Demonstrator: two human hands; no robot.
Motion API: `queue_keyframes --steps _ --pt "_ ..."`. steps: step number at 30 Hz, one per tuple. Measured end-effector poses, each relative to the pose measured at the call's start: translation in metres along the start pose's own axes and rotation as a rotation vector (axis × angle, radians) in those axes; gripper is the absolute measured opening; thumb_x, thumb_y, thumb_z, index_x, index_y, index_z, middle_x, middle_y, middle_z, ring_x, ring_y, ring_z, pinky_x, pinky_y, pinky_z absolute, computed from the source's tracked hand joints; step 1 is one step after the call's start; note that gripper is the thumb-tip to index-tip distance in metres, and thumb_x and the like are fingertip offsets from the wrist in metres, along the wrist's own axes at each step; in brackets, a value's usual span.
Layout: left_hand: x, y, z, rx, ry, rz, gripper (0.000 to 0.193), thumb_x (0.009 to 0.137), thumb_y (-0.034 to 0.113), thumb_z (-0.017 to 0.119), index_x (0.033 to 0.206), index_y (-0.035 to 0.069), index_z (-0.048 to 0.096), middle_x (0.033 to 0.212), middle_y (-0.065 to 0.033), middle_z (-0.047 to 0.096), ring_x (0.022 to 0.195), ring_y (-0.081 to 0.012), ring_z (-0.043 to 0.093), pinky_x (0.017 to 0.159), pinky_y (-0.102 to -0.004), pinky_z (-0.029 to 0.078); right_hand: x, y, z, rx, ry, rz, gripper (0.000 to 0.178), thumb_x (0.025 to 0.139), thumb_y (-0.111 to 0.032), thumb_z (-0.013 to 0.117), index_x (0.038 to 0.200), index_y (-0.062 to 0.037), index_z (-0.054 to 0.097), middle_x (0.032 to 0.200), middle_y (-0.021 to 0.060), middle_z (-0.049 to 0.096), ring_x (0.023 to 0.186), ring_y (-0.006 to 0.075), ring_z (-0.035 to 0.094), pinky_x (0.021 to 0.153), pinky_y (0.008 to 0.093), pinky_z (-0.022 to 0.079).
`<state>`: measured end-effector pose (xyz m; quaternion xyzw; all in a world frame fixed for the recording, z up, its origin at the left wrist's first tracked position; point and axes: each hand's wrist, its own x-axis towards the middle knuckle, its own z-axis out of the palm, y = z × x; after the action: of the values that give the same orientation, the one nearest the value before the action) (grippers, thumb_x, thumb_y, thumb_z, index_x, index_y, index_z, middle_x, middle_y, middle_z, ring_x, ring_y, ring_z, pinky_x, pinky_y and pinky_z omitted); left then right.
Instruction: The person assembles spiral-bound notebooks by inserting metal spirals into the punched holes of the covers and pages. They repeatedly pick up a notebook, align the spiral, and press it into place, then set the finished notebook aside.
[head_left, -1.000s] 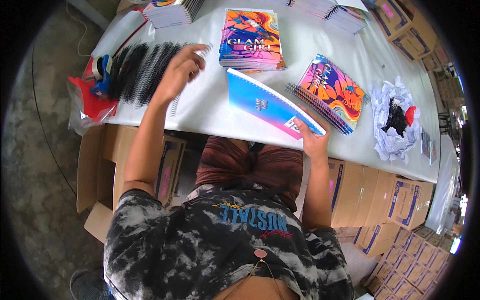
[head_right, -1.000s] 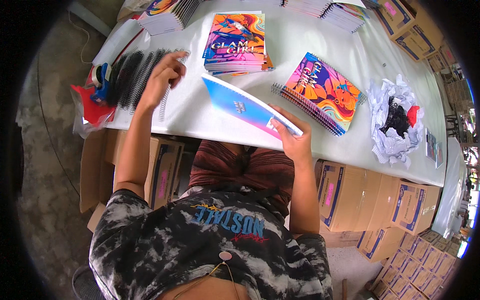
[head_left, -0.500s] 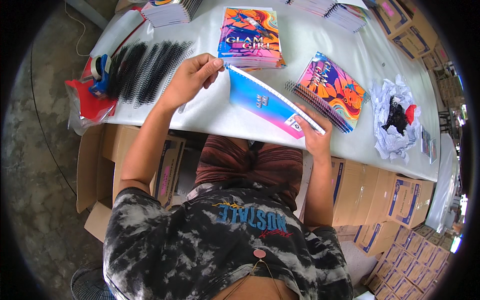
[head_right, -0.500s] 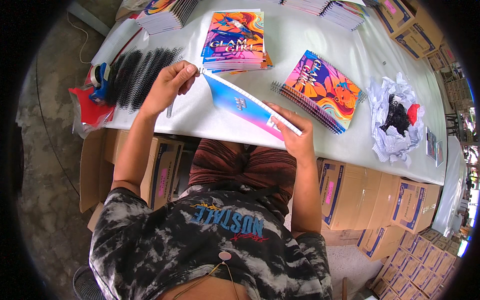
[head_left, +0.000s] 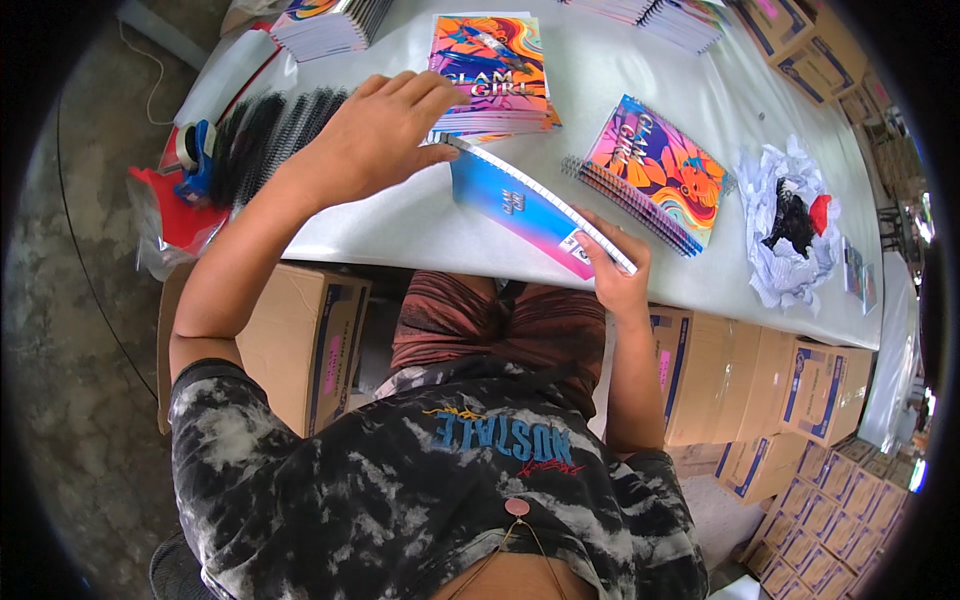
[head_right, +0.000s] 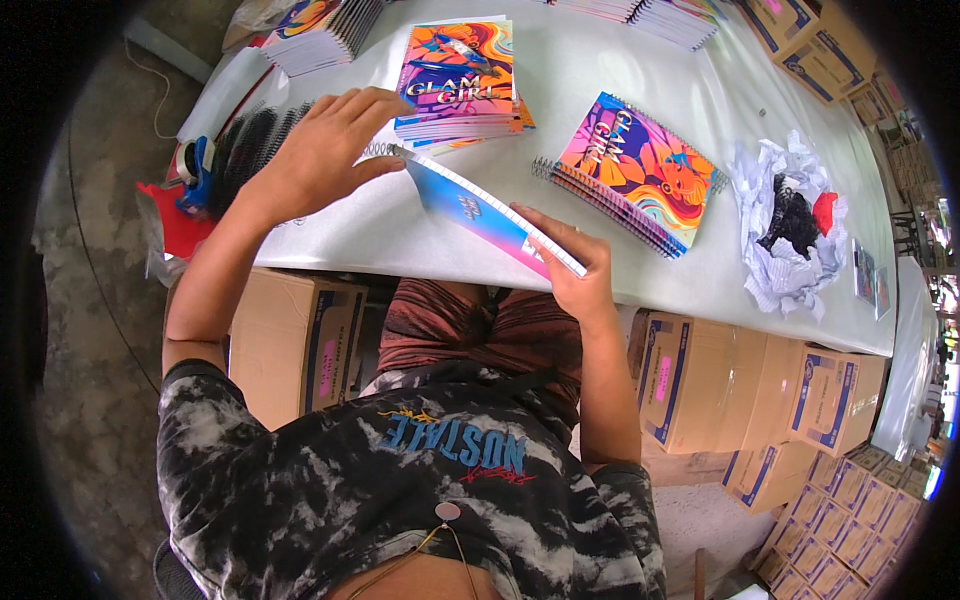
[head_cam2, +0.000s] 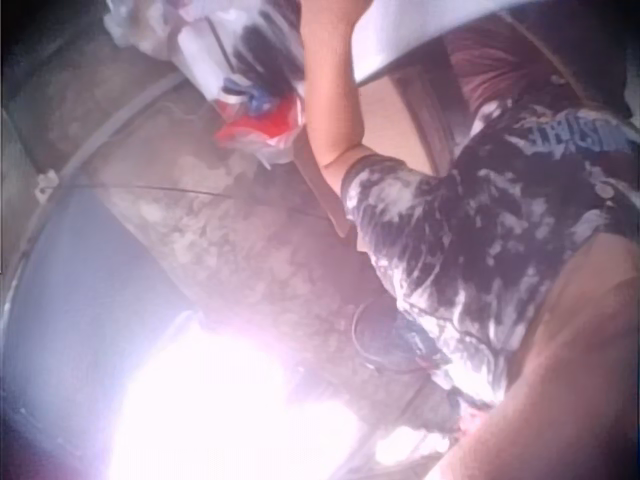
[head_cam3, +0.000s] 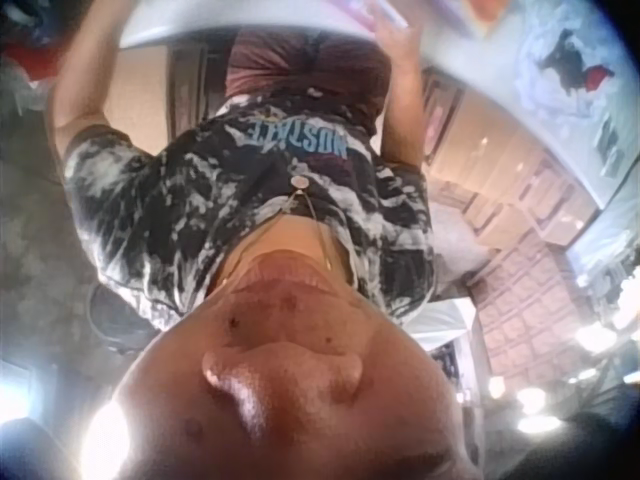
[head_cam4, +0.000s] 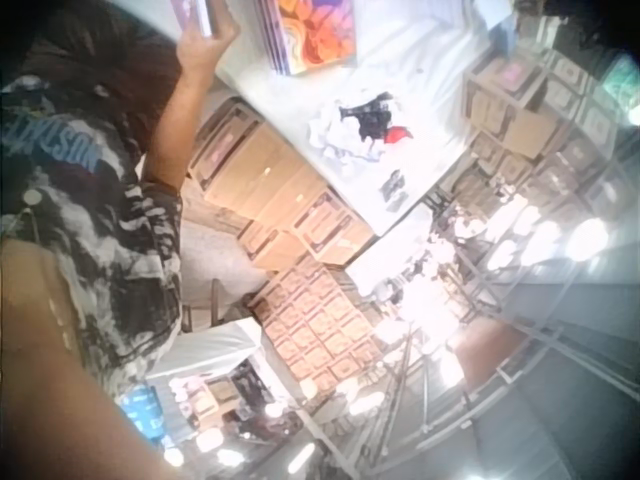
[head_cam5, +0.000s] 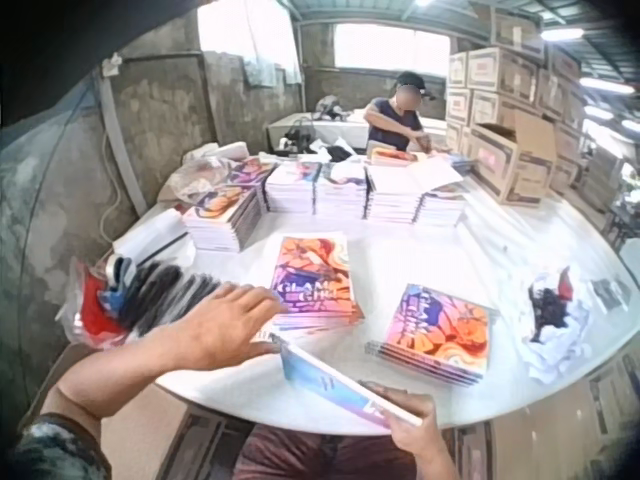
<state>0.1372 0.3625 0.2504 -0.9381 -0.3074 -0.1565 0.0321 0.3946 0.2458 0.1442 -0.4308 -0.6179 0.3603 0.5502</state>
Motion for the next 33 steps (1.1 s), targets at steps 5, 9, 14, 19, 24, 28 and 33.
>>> queue_keyframes --steps 5,9,14,19,24,28,33 --pt "0.017 0.014 -0.027 0.019 -0.422 -0.106 0.038 0.076 0.017 0.066 0.111 0.005 0.055 0.113 -0.0135 0.056 0.109 -0.0294 0.050 0.092 -0.0373 0.041 0.000 0.003 0.002 -0.050 -0.018 -0.094 0.034 0.076 0.011 0.052 0.107 0.0030 0.061 0.107 0.0155 0.063 0.100 0.0235 0.061 0.088 0.0295 0.045" --pt "0.006 0.011 -0.013 0.066 -0.238 -0.002 0.048 0.070 0.015 0.070 0.113 0.006 0.052 0.114 -0.0134 0.054 0.107 -0.0298 0.051 0.088 -0.0357 0.042 -0.002 0.005 0.005 -0.073 0.004 -0.136 0.036 0.074 0.013 0.049 0.107 0.0028 0.062 0.108 0.0160 0.063 0.101 0.0252 0.061 0.089 0.0303 0.045" --pt "0.006 0.015 -0.003 0.240 0.096 0.093 0.066 0.074 0.034 0.068 0.128 0.006 0.041 0.131 -0.0186 0.040 0.121 -0.0380 0.038 0.099 -0.0464 0.032 -0.004 0.003 0.008 -0.117 0.008 -0.202 0.035 0.075 0.012 0.050 0.106 0.0023 0.062 0.107 0.0158 0.063 0.100 0.0254 0.062 0.089 0.0307 0.046" --pt "-0.086 0.025 0.114 0.080 0.010 0.066 0.097 0.073 0.071 0.044 0.134 -0.003 0.031 0.143 -0.0246 0.022 0.131 -0.0395 0.023 0.102 -0.0611 0.011 -0.009 0.000 0.016 -0.145 0.044 -0.218 0.031 0.076 0.008 0.054 0.106 0.0006 0.063 0.105 0.0158 0.064 0.098 0.0262 0.062 0.086 0.0314 0.048" --pt "-0.055 -0.027 0.094 0.226 0.506 -0.147 0.107 0.070 0.078 0.040 0.134 -0.007 0.027 0.144 -0.0301 0.004 0.132 -0.0494 0.002 0.100 -0.0640 -0.002 -0.005 0.000 0.022 -0.180 -0.010 -0.377 0.031 0.075 0.002 0.060 0.106 -0.0014 0.064 0.103 0.0177 0.064 0.094 0.0276 0.064 0.081 0.0316 0.050" --pt "-0.103 0.018 0.143 0.025 0.247 0.090 0.103 0.067 0.080 0.042 0.132 0.000 0.036 0.136 -0.0306 0.021 0.130 -0.0503 0.007 0.100 -0.0641 0.002 -0.009 0.004 0.027 -0.205 0.043 -0.392 0.034 0.073 0.000 0.064 0.107 -0.0017 0.063 0.101 0.0188 0.064 0.090 0.0288 0.065 0.077 0.0322 0.051" --pt "-0.063 -0.043 0.120 -0.118 0.746 0.028 0.106 0.067 0.080 0.043 0.125 -0.008 0.038 0.129 -0.0285 0.033 0.126 -0.0457 0.022 0.100 -0.0628 0.010 -0.010 -0.003 0.029 -0.208 -0.049 -0.426 0.033 0.073 -0.002 0.065 0.106 -0.0015 0.064 0.100 0.0185 0.064 0.087 0.0285 0.065 0.075 0.0325 0.052"
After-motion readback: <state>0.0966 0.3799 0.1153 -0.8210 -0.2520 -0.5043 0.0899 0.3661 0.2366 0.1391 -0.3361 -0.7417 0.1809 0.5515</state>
